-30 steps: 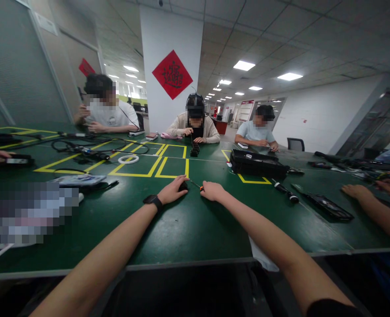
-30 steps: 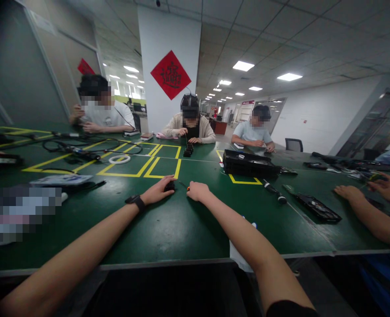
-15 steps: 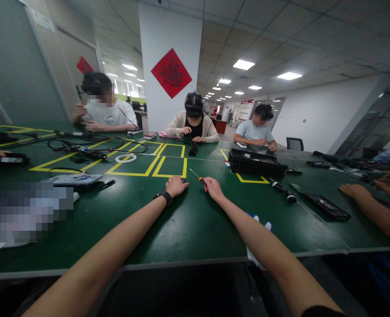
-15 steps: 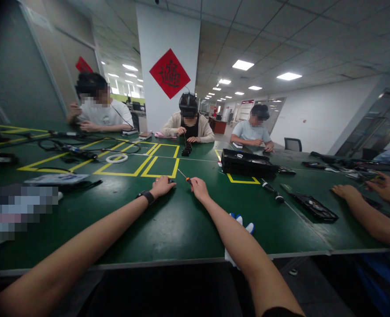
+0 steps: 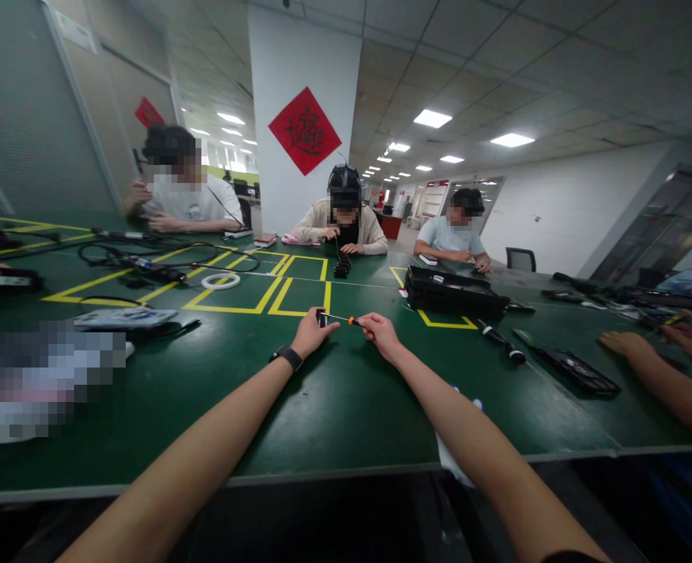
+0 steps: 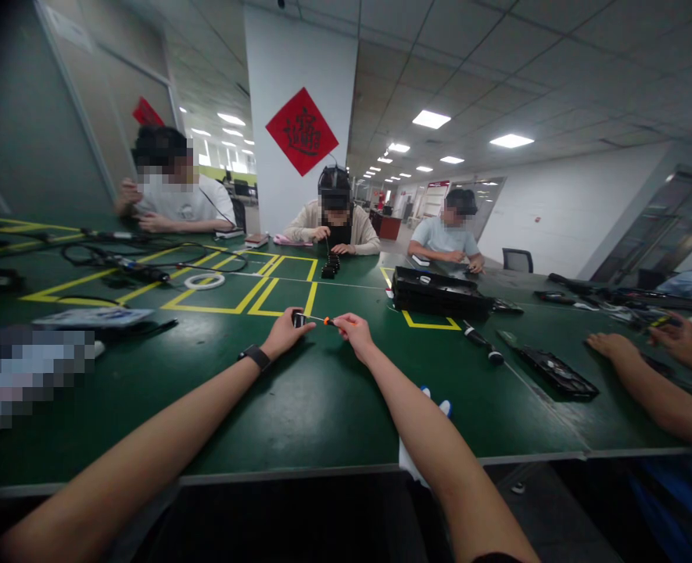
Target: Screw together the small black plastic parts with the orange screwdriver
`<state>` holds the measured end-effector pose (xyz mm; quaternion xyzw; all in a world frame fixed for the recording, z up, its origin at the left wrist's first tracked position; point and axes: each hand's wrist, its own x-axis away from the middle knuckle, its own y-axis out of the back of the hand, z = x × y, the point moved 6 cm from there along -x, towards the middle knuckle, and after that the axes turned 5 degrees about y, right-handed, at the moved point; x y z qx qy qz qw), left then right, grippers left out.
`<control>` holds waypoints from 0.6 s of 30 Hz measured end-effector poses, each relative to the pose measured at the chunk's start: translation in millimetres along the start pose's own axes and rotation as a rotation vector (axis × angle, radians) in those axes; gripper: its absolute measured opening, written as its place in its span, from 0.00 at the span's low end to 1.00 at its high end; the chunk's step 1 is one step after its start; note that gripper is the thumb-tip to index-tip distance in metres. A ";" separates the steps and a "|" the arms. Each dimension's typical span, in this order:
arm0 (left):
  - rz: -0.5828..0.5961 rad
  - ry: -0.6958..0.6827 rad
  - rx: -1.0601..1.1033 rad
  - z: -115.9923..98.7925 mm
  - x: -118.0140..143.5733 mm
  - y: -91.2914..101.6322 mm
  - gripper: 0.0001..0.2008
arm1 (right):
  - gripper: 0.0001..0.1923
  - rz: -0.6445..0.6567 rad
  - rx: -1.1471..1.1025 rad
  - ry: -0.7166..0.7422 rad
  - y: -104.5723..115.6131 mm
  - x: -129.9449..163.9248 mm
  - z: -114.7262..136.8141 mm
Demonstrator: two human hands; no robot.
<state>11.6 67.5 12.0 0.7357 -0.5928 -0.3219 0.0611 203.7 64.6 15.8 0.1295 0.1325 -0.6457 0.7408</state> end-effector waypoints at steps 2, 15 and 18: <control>-0.004 0.014 0.014 1.9 -0.7 -1.3 0.23 | 0.12 -0.003 -0.012 -0.010 0.1 -0.4 -0.7; -0.034 -0.008 -0.065 -2.8 1.4 5.8 0.11 | 0.10 0.025 0.159 0.099 -1.8 7.1 12.9; -0.050 0.004 -0.108 -3.9 2.9 10.7 0.10 | 0.10 0.091 0.402 0.219 -5.7 11.0 24.1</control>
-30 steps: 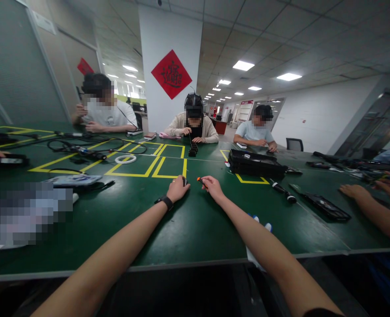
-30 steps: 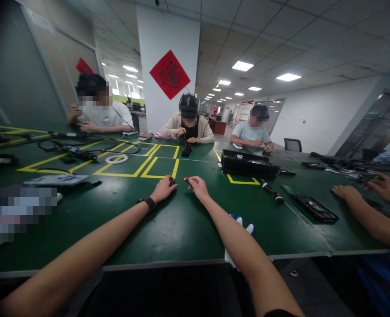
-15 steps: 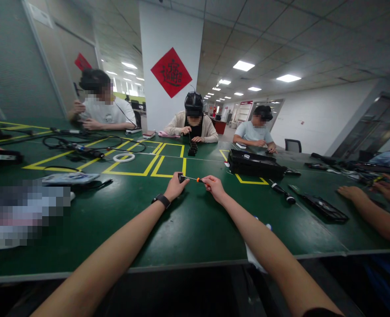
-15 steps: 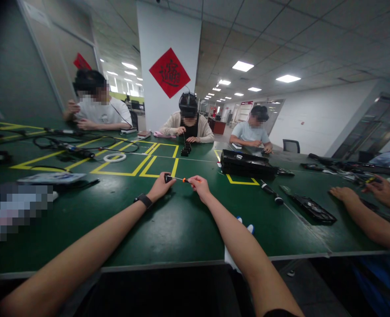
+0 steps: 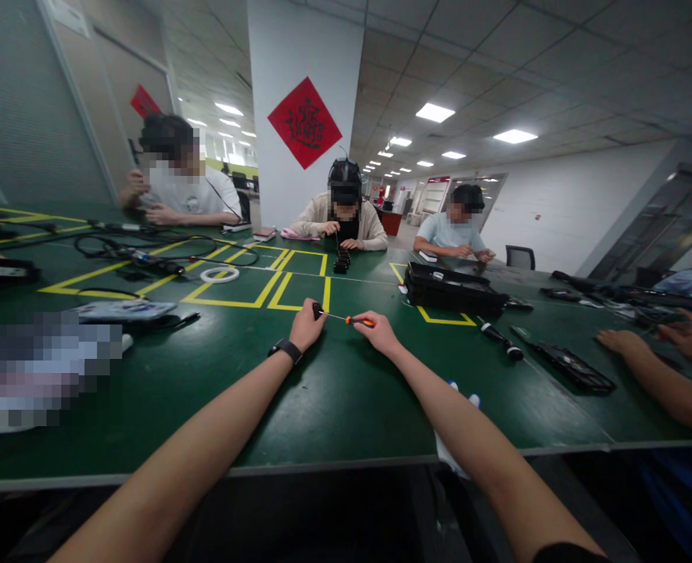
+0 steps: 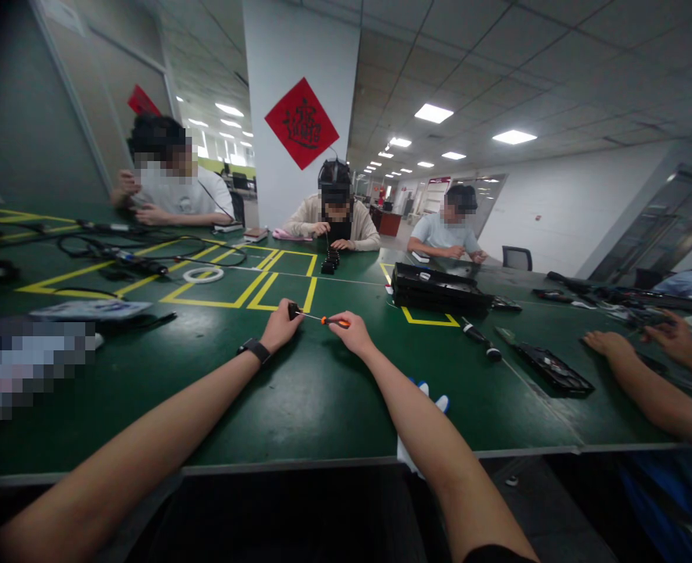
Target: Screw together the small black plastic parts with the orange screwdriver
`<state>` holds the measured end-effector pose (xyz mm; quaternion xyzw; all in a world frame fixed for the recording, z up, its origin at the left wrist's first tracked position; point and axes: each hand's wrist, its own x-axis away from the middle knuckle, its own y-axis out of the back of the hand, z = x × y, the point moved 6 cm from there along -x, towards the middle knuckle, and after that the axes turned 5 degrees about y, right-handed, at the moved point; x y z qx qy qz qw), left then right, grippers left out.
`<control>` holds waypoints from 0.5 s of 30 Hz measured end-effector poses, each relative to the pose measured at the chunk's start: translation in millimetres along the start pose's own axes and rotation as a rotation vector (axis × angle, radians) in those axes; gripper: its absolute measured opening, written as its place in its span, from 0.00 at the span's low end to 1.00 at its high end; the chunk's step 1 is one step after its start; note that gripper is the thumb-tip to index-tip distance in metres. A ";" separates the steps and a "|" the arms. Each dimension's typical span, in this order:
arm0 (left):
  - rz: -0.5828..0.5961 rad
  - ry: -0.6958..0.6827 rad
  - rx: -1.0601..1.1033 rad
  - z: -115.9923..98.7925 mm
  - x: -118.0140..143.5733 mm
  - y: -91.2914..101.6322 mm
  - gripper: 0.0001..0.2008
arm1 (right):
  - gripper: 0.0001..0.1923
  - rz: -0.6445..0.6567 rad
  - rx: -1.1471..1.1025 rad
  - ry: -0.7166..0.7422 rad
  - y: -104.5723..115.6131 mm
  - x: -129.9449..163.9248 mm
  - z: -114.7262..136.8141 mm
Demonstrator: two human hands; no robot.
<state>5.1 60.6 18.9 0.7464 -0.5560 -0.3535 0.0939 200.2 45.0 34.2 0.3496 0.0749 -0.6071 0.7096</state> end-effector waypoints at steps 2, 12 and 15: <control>-0.011 0.007 -0.038 1.6 -0.2 3.9 0.10 | 0.10 0.055 0.101 0.026 -2.5 0.8 3.7; 0.126 -0.103 0.136 3.4 -6.0 1.9 0.16 | 0.12 0.218 0.227 0.098 -16.6 4.9 2.8; 0.167 -0.024 0.166 5.1 -6.3 -1.7 0.16 | 0.12 0.217 0.383 0.143 -14.3 3.7 2.0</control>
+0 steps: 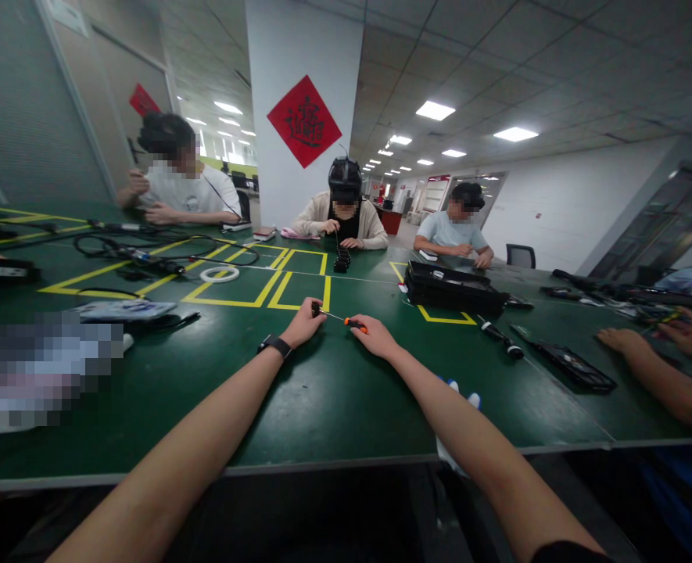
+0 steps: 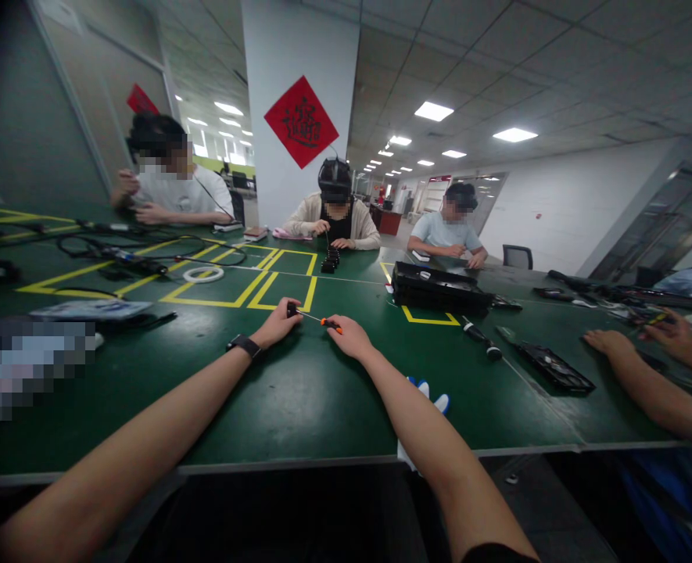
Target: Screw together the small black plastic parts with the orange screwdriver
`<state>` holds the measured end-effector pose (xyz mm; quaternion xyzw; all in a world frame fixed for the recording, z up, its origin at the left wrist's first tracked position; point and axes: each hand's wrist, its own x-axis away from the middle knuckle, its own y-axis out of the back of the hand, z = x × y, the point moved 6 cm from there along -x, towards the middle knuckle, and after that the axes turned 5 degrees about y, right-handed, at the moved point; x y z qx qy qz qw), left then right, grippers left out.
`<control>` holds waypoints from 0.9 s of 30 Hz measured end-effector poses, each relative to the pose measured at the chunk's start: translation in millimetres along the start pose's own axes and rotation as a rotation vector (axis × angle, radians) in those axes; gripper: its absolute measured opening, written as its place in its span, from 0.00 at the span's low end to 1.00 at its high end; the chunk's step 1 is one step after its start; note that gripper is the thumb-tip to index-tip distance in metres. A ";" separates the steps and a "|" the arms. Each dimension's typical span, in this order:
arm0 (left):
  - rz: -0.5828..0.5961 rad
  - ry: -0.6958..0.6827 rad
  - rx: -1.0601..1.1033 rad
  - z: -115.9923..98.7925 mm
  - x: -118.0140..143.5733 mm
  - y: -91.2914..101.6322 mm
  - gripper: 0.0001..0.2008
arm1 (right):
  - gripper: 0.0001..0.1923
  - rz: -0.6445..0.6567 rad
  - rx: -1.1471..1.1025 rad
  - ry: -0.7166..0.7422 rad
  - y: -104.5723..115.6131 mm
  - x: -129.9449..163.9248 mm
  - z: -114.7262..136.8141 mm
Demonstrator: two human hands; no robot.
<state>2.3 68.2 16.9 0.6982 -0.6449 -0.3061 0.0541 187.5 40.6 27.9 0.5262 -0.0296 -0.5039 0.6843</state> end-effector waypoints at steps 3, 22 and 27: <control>0.007 -0.015 -0.022 -4.2 1.9 -0.4 0.16 | 0.12 0.004 0.106 -0.049 0.3 -1.3 -7.1; 0.023 -0.060 -0.002 -14.6 8.0 1.1 0.10 | 0.10 -0.010 -0.059 -0.008 -4.0 -5.9 -13.7; 0.004 -0.023 -0.034 -12.0 6.9 -0.9 0.10 | 0.12 -0.048 -0.130 -0.029 -5.3 -1.4 -11.4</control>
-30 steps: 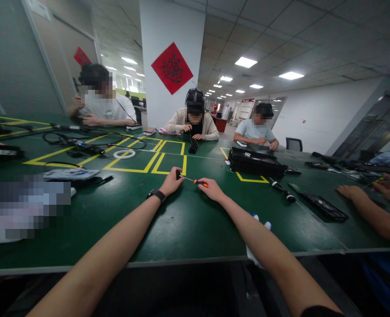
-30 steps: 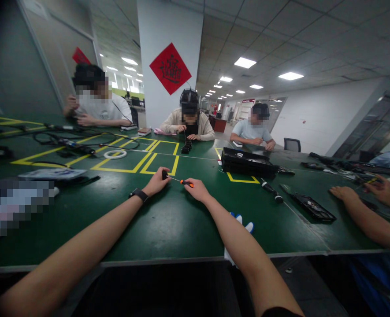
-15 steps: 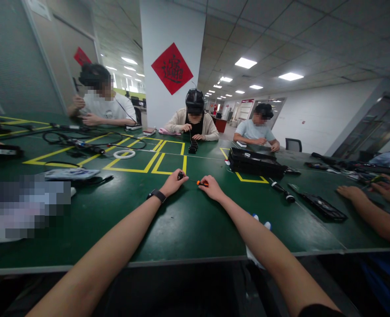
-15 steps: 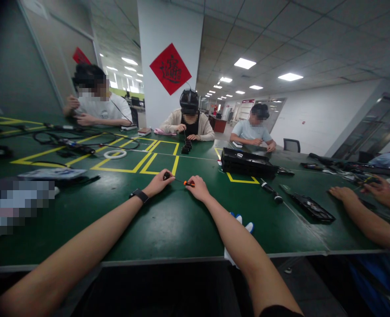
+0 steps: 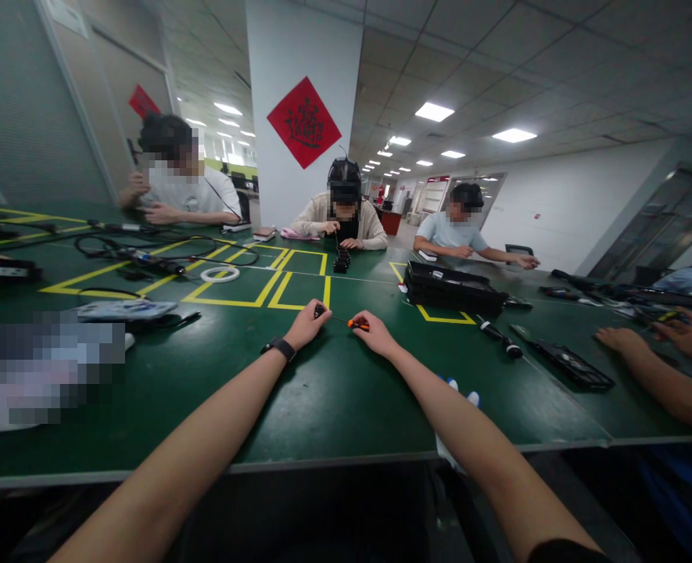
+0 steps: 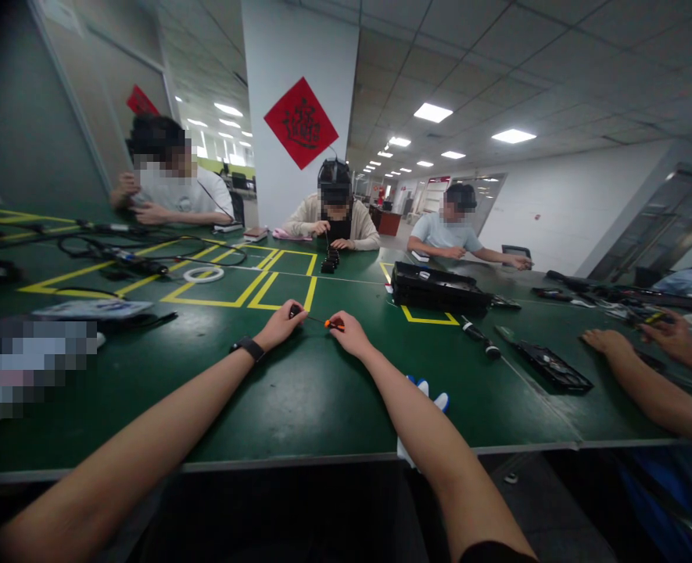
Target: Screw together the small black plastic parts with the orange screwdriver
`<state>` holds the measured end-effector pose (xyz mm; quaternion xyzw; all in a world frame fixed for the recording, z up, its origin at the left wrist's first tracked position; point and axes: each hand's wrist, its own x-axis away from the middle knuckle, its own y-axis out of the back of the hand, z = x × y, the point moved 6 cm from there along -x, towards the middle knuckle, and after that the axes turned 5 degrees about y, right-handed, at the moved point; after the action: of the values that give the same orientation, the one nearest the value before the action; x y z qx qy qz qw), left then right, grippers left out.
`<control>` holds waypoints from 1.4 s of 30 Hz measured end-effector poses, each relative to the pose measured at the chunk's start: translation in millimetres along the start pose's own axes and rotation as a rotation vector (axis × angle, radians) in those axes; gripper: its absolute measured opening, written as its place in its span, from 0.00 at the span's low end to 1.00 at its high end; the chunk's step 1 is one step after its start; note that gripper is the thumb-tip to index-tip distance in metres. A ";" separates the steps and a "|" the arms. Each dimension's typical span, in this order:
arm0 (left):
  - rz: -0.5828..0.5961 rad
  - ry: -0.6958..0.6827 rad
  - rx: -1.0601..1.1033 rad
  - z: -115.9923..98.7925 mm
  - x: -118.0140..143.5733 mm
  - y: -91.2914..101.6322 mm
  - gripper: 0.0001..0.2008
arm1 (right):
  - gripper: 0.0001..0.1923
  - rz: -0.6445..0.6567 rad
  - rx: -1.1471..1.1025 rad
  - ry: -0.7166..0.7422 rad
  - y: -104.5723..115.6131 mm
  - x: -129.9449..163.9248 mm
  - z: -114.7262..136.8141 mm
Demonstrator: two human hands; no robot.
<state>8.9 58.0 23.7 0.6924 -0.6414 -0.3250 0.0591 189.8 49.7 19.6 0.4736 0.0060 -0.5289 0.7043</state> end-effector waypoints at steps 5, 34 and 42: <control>0.002 0.016 0.033 2.9 -0.8 -0.4 0.10 | 0.14 -0.034 0.023 -0.030 2.3 -0.9 -3.7; 0.024 -0.059 0.077 6.5 -2.9 -0.7 0.11 | 0.12 -0.007 0.097 -0.025 0.6 -6.3 -10.2; 0.005 -0.067 0.040 6.5 -2.9 -0.3 0.12 | 0.06 -0.041 0.036 -0.034 2.6 -1.7 -7.3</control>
<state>5.8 62.9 19.5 0.6805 -0.6513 -0.3349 0.0247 194.6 55.9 18.2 0.4767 -0.0057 -0.5513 0.6847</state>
